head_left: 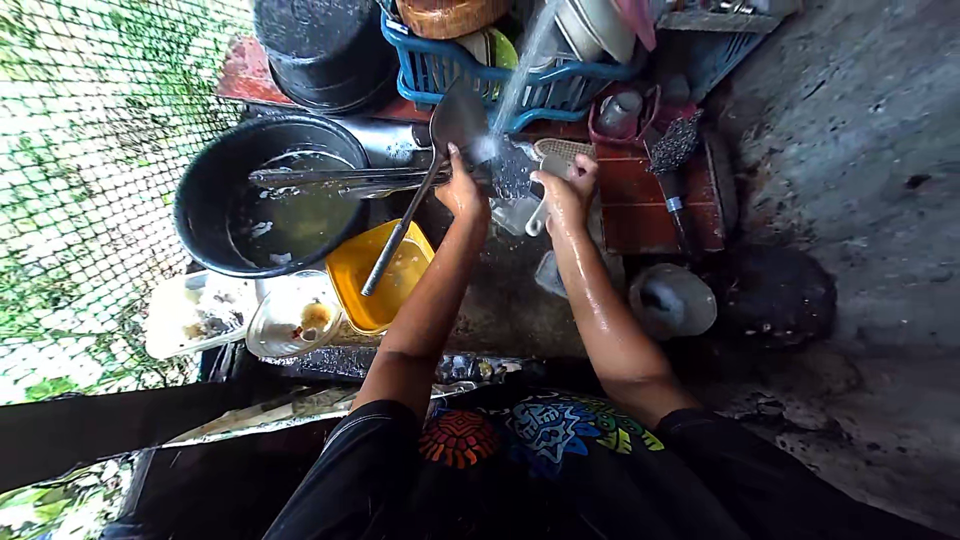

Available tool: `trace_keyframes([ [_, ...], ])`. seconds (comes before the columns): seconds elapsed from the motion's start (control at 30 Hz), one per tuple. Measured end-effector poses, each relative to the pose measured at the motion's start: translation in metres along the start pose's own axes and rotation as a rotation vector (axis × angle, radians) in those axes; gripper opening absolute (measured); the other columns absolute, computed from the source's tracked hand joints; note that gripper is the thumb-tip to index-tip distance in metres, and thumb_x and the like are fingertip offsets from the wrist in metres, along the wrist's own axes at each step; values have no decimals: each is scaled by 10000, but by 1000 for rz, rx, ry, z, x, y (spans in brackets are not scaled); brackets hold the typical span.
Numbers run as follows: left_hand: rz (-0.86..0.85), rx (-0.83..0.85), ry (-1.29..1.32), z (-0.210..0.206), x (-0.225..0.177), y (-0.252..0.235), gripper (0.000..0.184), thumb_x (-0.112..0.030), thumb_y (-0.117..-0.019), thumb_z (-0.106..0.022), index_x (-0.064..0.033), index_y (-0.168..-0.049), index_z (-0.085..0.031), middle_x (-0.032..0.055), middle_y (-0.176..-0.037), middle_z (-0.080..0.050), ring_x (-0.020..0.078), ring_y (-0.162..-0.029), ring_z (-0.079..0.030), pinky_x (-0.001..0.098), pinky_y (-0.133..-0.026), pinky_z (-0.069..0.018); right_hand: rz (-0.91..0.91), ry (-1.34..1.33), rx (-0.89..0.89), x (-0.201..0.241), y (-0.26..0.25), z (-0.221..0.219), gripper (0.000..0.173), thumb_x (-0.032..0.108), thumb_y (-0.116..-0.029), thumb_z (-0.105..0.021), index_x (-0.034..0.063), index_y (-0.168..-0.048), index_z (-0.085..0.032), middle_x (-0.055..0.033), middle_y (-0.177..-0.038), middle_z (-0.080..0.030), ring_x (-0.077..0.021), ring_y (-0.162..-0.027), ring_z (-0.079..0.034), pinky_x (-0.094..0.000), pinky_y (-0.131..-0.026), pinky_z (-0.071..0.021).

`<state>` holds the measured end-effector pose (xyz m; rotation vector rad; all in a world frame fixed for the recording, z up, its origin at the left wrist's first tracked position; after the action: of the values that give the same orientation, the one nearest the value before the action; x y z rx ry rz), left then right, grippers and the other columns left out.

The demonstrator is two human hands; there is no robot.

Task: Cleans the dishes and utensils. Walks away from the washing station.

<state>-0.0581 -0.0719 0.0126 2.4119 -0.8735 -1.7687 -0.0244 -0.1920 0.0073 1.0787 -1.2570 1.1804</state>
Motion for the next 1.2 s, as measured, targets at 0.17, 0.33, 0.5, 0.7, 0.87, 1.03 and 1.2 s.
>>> trace_keyframes([
  [0.17,-148,44,20,-4,-9,-14,501,-205,-1007,-669,53,-1390,-474,191,-1281,-593,186,-1157,-592,305,-1012,-489,-286,-448,185,4,-4,8,274,-81,-943,-585,-55,-1215,-560,-112,-1091,-651,-143,-995,-661,-263,-914,-555],
  [0.33,-304,307,-98,0,-7,-30,313,-40,-952,-691,68,-1235,-613,141,-1149,-673,128,-1061,-623,283,-970,-505,-406,-572,272,-1,-17,8,174,-77,-966,-549,9,-1108,-602,-56,-946,-696,-72,-795,-667,-191,-759,-563],
  [0.5,-612,547,-357,16,-4,-47,254,-106,-976,-675,49,-1178,-691,137,-1132,-725,110,-1068,-666,291,-1001,-510,-175,-373,481,37,-23,-2,304,29,-1017,-566,37,-1311,-487,-64,-1044,-665,-144,-856,-682,-301,-779,-601],
  [0.7,-587,545,-390,5,1,-46,200,-222,-978,-691,-29,-1018,-728,28,-920,-726,54,-872,-664,295,-855,-541,28,-340,648,86,-29,-40,241,236,-1065,-546,51,-1219,-552,-31,-914,-659,-123,-731,-666,-281,-639,-595],
  [0.87,-511,497,-637,7,-25,-29,367,-344,-961,-717,-6,-1105,-710,131,-1030,-726,204,-990,-682,437,-964,-515,-91,-181,642,115,-41,-67,568,579,-1089,-244,110,-1075,-565,15,-736,-532,-78,-530,-516,-216,-473,-473],
  [1.03,-494,544,-770,2,-50,-10,361,-305,-955,-728,33,-1081,-703,237,-1036,-708,378,-1029,-677,595,-962,-502,87,-205,569,114,-53,-58,442,386,-1125,-272,92,-941,-545,41,-632,-505,-44,-468,-453,-208,-436,-427],
  [1.2,-504,682,-716,3,-54,1,248,-210,-978,-699,14,-1084,-720,209,-1025,-717,341,-995,-679,565,-933,-514,506,125,297,150,-85,3,431,287,-1111,-413,-66,-1204,-641,-128,-970,-672,-149,-816,-630,-345,-776,-551],
])
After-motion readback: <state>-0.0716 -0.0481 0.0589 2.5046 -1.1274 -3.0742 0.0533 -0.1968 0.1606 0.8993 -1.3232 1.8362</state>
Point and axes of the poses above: each hand's wrist, its own y-axis away from the middle knuckle, its own z-axis out of the back of the hand, x = y × z, the point moved 1 cm from there along -y, towards the middle knuckle
